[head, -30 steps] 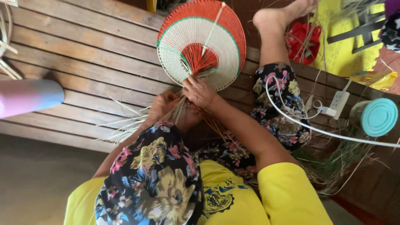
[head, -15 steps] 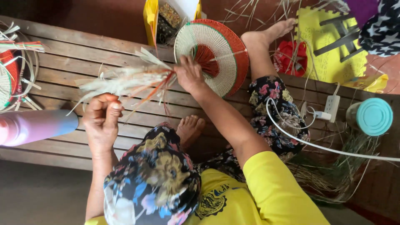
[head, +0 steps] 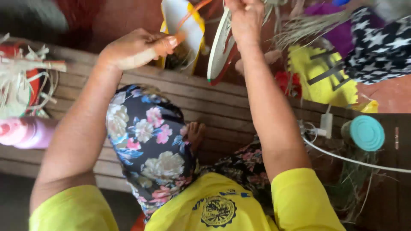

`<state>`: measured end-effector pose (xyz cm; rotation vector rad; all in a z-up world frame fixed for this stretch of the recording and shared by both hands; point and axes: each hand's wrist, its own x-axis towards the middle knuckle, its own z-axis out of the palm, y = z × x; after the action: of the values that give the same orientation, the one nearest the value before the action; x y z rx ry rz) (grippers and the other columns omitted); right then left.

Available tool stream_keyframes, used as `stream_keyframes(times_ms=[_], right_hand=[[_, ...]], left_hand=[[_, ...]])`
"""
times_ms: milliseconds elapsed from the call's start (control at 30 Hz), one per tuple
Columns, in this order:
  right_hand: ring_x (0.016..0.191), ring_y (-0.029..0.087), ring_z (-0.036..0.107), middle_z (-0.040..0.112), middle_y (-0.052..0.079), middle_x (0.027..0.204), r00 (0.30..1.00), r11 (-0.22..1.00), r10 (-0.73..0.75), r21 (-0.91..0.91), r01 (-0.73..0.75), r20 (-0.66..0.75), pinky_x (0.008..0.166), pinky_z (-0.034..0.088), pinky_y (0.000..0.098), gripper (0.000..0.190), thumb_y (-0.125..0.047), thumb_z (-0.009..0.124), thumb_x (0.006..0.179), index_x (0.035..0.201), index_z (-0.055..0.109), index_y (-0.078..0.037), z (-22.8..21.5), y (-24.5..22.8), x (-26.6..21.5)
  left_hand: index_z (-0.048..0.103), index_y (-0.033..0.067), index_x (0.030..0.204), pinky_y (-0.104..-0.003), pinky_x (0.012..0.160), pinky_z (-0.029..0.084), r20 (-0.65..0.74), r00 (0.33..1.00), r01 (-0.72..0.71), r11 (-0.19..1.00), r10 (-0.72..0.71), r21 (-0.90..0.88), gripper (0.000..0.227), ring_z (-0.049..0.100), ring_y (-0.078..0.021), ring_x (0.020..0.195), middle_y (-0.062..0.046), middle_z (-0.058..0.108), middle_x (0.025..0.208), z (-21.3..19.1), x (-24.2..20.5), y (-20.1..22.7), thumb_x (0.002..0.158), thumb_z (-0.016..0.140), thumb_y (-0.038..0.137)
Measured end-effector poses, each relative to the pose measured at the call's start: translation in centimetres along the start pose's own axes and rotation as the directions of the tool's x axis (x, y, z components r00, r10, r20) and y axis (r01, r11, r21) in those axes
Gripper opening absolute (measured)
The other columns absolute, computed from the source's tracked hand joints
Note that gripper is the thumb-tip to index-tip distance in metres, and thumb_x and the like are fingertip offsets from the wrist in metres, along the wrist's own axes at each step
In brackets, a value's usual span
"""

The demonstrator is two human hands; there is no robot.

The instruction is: Weaving a colorful hand fan using thin strips of material.

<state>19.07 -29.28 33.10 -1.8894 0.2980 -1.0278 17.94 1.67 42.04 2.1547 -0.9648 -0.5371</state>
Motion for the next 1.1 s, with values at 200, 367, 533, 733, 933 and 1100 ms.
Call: stream_keyframes(times_ms=[200, 367, 533, 733, 933, 1100], right_hand=[[0.064, 0.012, 0.060, 0.069, -0.002, 0.070, 0.991, 0.989, -0.120, 0.099, 0.113, 0.064, 0.059, 0.049, 0.0308, 0.014, -0.012, 0.070, 0.088, 0.075, 0.071, -0.017, -4.8, -10.1, -2.5], [0.065, 0.013, 0.045, 0.045, 0.002, 0.079, 0.959, 0.962, -0.268, 0.075, 0.262, 0.088, 0.057, 0.033, 0.0308, 0.027, -0.010, 0.074, 0.089, 0.069, 0.055, -0.007, -6.4, -12.9, -3.8], [0.061, 0.011, 0.041, 0.048, -0.003, 0.061, 0.913, 0.942, -0.212, -0.174, 0.286, 0.349, 0.054, 0.033, 0.0331, 0.046, -0.029, 0.091, 0.087, 0.064, 0.055, -0.012, -8.9, -15.1, -4.0], [0.056, 0.007, 0.030, 0.038, -0.008, 0.054, 0.836, 0.895, -0.126, -0.302, 0.328, 0.534, 0.047, 0.022, 0.0329, 0.060, -0.040, 0.092, 0.096, 0.059, 0.049, -0.020, -12.1, -19.5, -4.4], [0.047, 0.021, 0.045, 0.054, 0.005, 0.051, 0.751, 0.898, -0.281, -0.112, 0.425, 0.597, 0.050, 0.035, 0.0317, 0.051, -0.039, 0.085, 0.094, 0.055, 0.060, -0.015, -15.0, -20.4, -4.7], [0.070, 0.033, 0.059, 0.065, 0.010, 0.073, 0.702, 0.820, -0.466, -0.036, 0.572, 0.539, 0.067, 0.045, 0.0412, 0.040, -0.036, 0.076, 0.101, 0.070, 0.066, -0.012, -17.3, -17.1, -5.6]], left_hand=[[0.054, 0.0247, 0.131, -0.035, 0.109, 0.035, 0.056, 0.995, 0.073, 0.986, -0.083, 0.151, 0.052, 0.049, -0.0190, 0.128, 0.001, 0.052, 0.136, 1.1, 4.3, 7.4, 0.091, 0.054, 0.059], [0.065, 0.0187, 0.098, -0.023, 0.075, 0.047, -0.209, 0.971, -0.183, 0.928, 0.119, -0.323, 0.013, 0.057, -0.0029, 0.083, 0.009, 0.068, 0.088, 4.3, 5.8, 8.0, 0.094, 0.068, 0.031], [0.067, 0.0101, 0.103, -0.020, 0.087, 0.053, -0.226, 0.919, -0.394, 0.708, 0.324, -0.586, 0.010, 0.062, -0.0025, 0.094, 0.007, 0.069, 0.097, 6.3, 5.2, 7.0, 0.093, 0.071, 0.008], [0.046, 0.0209, 0.060, -0.025, 0.049, 0.015, -0.303, 0.950, -0.206, 0.890, 0.082, -0.408, 0.051, 0.024, -0.0020, 0.058, 0.012, 0.030, 0.060, 6.6, 2.3, 8.8, 0.091, 0.085, 0.028], [0.075, 0.0021, 0.072, -0.021, 0.050, 0.044, -0.126, 0.992, -0.083, 0.782, 0.006, -0.618, 0.017, 0.061, -0.0139, 0.053, -0.009, 0.069, 0.062, 7.5, 1.9, 10.9, 0.076, 0.087, 0.014], [0.079, 0.0084, 0.104, -0.031, 0.093, 0.054, -0.151, 0.966, -0.258, 0.759, 0.209, -0.597, 0.025, 0.070, -0.0140, 0.095, -0.005, 0.078, 0.099, 9.1, 2.1, 8.7, 0.079, 0.084, 0.007]])
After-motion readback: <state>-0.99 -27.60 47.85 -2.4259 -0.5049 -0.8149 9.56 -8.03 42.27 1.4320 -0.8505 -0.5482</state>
